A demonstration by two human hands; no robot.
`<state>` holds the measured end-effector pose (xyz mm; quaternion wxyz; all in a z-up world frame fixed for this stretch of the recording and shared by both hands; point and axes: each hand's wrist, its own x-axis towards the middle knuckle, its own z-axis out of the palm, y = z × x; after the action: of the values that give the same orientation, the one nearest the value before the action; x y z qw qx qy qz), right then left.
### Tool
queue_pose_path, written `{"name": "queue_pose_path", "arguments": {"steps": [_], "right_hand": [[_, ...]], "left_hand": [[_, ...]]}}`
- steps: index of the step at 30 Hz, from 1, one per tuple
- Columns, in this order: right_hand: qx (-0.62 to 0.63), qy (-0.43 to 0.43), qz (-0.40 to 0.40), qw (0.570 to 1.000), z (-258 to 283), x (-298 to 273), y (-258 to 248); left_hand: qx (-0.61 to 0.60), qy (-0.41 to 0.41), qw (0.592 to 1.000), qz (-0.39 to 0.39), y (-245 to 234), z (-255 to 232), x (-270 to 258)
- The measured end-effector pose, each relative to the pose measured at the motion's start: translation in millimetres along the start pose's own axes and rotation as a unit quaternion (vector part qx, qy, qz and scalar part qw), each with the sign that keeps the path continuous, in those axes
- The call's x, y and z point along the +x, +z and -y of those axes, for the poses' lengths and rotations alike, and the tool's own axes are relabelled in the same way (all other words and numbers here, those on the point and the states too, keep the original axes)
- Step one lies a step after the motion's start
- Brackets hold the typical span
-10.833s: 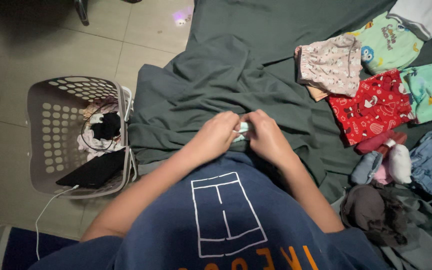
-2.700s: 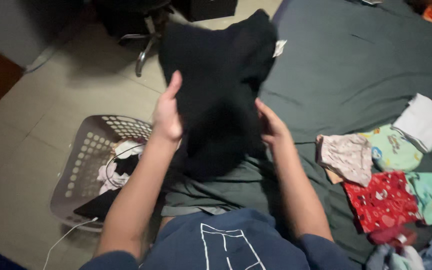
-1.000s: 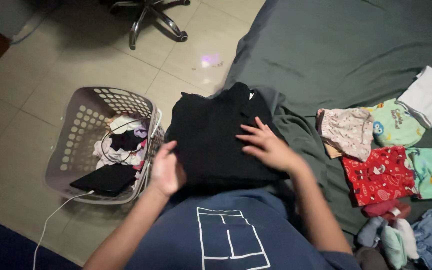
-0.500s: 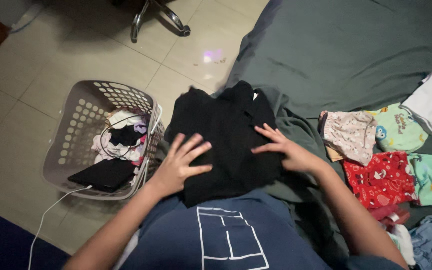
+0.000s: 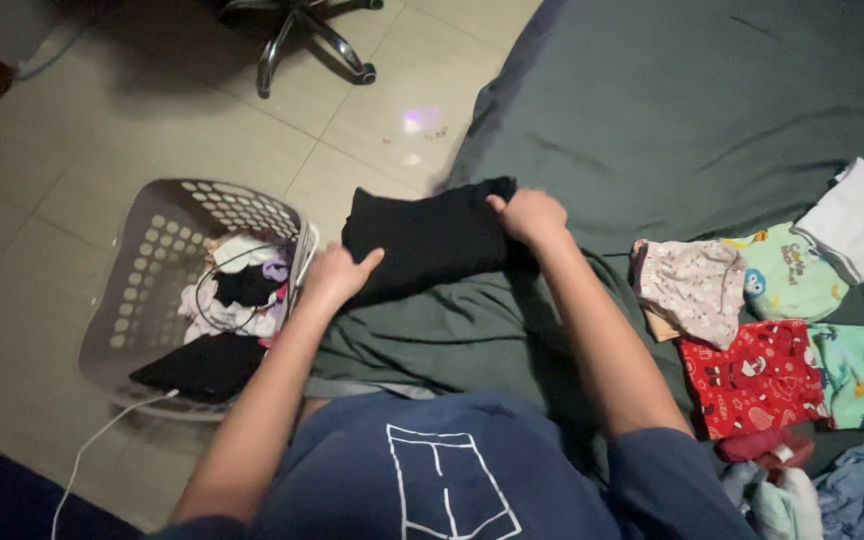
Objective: The person folds various small clothing items, including underwear and socks, one by one on a bed. They pick each item from a laundry basket, fold it neatly, and place it on the bed.
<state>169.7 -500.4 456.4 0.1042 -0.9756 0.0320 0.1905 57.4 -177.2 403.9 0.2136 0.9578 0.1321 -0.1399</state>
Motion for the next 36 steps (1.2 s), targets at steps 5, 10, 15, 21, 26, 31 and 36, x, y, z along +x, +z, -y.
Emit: {"name": "queue_pose_path", "arguments": {"steps": [5, 10, 15, 21, 26, 31, 36], "right_hand": [[0.033, -0.055, 0.112, 0.992, -17.6, 9.9, 9.1], [0.264, -0.064, 0.030, 0.962, -42.7, -29.9, 13.3], [0.659, -0.037, -0.072, 0.747, -72.6, -88.3, -9.2], [0.453, 0.001, -0.474, 0.755, -203.2, -90.5, -160.0], [0.110, 0.178, -0.651, 0.729, -329.3, -20.4, -272.4], [0.206, 0.119, -0.661, 0.711, -360.3, 47.6, -195.2], [0.414, -0.114, -0.451, 0.782, -206.1, 109.0, -52.6]], "left_hand": [[-0.095, -0.052, 0.990, 0.086, -9.2, 12.7, -0.5], [-0.486, 0.029, 0.868, 0.100, -63.9, -34.3, 8.5], [-0.691, 0.019, 0.699, 0.183, -107.5, -136.2, 17.6], [-0.741, 0.185, 0.561, 0.320, -82.0, -360.5, 93.0], [-0.680, 0.080, 0.622, 0.381, -47.0, -527.3, 169.1], [-0.581, 0.107, 0.770, 0.242, 14.0, -484.8, 193.5], [-0.642, 0.072, 0.709, 0.281, 32.7, -333.3, 194.1]]}}
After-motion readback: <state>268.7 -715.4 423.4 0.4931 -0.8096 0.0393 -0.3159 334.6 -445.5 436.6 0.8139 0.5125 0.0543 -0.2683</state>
